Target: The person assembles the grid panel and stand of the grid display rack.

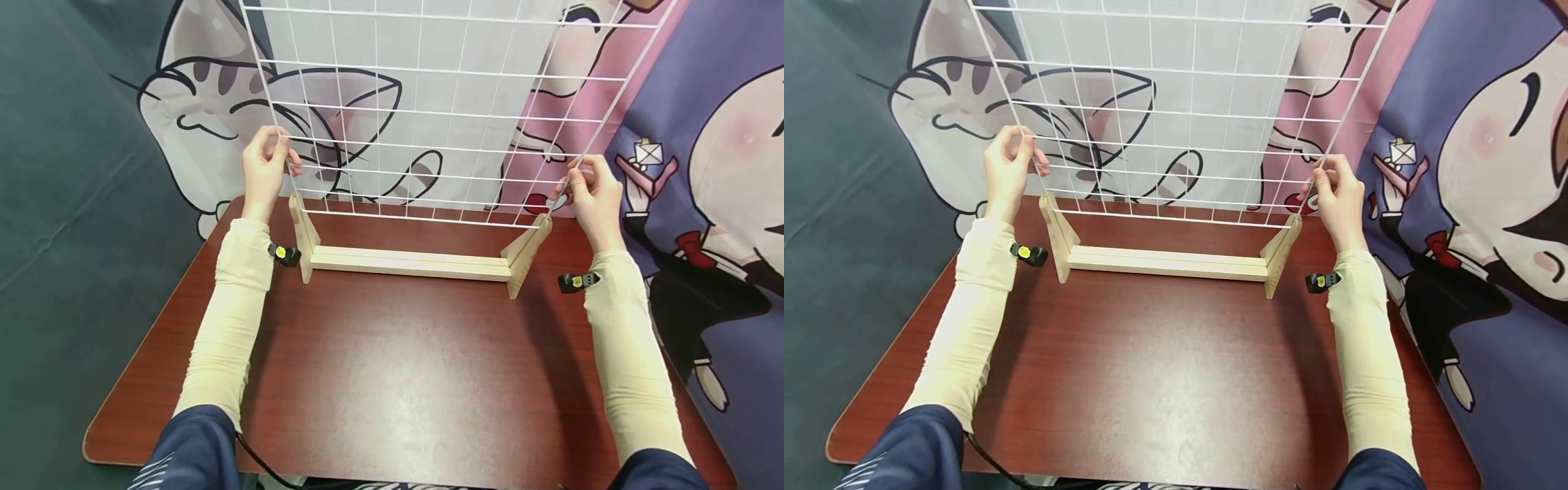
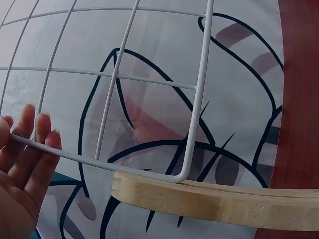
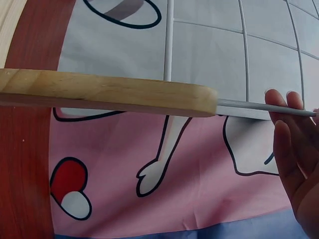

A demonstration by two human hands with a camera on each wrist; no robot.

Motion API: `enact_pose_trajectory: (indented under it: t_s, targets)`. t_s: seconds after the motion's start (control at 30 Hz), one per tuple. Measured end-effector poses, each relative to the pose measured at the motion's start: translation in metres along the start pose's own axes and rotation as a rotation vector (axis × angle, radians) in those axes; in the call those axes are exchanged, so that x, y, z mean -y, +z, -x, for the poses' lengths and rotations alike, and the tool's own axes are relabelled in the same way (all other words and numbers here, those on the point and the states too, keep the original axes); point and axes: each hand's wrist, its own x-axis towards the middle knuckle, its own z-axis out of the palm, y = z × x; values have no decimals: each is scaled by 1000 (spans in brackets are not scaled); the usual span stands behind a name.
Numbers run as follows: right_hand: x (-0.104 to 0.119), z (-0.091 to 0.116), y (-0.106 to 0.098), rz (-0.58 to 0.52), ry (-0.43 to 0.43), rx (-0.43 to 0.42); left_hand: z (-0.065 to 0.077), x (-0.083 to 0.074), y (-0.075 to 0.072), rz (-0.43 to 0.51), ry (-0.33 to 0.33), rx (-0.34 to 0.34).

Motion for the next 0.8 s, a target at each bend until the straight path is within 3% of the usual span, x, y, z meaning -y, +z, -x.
enact_pose_trajectory:
  t_s: [0.33,0.63,0.8]
  targets:
    - [-26,-1,-1,28,-10,-5,8,2,-2,-30,-8,22]
    - [-17,12,2,-61,2,34,18,14,-3,-83,7,47]
    - [-12,15,4,-66,1,41,21,16,-4,-85,-28,46]
